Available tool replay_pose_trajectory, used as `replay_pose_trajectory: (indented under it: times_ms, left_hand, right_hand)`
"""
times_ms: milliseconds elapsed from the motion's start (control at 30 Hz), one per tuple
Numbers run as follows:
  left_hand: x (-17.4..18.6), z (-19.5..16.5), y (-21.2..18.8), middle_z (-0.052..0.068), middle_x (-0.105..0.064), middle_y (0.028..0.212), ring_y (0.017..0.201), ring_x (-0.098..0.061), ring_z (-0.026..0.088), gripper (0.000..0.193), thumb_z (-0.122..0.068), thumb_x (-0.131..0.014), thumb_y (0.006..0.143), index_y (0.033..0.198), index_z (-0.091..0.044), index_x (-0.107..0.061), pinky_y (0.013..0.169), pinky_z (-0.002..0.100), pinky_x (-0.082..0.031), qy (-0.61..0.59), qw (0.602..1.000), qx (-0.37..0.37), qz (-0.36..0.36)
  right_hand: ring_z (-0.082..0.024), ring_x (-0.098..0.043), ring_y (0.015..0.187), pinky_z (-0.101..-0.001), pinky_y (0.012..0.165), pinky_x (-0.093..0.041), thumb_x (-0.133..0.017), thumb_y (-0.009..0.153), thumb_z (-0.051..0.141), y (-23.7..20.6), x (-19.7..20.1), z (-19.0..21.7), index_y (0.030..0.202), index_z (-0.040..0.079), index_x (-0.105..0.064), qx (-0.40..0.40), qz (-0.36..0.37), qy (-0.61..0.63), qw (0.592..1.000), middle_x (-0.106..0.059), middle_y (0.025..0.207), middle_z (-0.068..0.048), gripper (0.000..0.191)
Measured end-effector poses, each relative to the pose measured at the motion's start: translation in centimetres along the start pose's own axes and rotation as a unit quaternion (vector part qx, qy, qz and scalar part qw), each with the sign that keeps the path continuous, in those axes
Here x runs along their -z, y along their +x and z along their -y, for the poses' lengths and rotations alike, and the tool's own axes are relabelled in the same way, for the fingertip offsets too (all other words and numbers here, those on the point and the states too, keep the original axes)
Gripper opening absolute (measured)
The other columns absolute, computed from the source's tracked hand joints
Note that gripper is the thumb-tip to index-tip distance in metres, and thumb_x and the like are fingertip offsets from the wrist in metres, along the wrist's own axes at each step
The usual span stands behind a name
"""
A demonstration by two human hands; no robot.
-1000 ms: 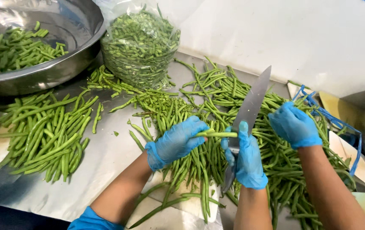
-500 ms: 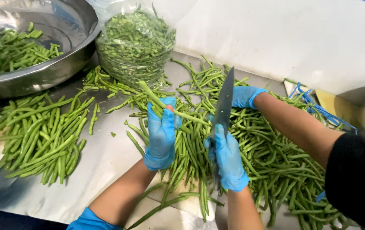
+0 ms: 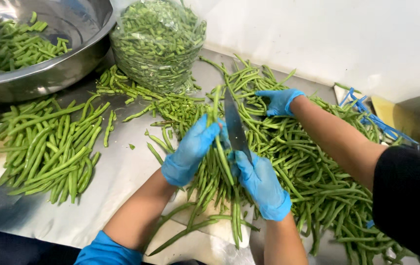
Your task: The person trims the ends off green beans with a knife at a stainless steel work table, cutting the tips into a pile of trimmings and placing trimmed beans aside, working through a large pile of beans alongside other workers.
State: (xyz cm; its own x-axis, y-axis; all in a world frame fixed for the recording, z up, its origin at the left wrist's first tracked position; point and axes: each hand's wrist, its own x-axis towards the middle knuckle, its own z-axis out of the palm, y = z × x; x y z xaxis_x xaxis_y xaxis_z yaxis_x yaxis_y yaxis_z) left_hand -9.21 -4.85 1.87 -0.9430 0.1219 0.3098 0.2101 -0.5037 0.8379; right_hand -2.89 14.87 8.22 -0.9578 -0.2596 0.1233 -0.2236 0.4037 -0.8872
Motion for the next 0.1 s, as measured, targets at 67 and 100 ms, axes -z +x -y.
replay_pose_trajectory:
  times_ms: [67, 100]
  left_hand:
    - [0.6, 1.8, 0.5, 0.007, -0.067, 0.103, 0.089, -0.067, 0.024, 0.026, -0.023, -0.053, 0.108, 0.127, -0.006, -0.059, 0.080, 0.038, -0.055, 0.132, 0.990, -0.044, -0.003]
    - [0.9, 2.7, 0.6, 0.009, -0.070, 0.109, 0.097, -0.069, 0.026, 0.026, -0.025, -0.053, 0.110, 0.128, -0.008, -0.060, 0.086, 0.040, -0.056, 0.260, 0.958, -0.122, -0.020]
  right_hand:
    - [-0.004, -0.048, 0.057, -0.0238, 0.051, -0.039, -0.053, 0.104, 0.044, -0.1, 0.2, -0.1, 0.105, 0.006, -0.072, -0.015, -0.032, 0.046, 0.998, -0.062, 0.072, 0.002, 0.043]
    - [-0.005, -0.047, 0.055, -0.0243, 0.049, -0.038, -0.052, 0.104, 0.045, -0.2, 0.6, -0.2, 0.106, 0.005, -0.071, -0.022, -0.059, 0.076, 0.995, -0.062, 0.073, 0.002, 0.043]
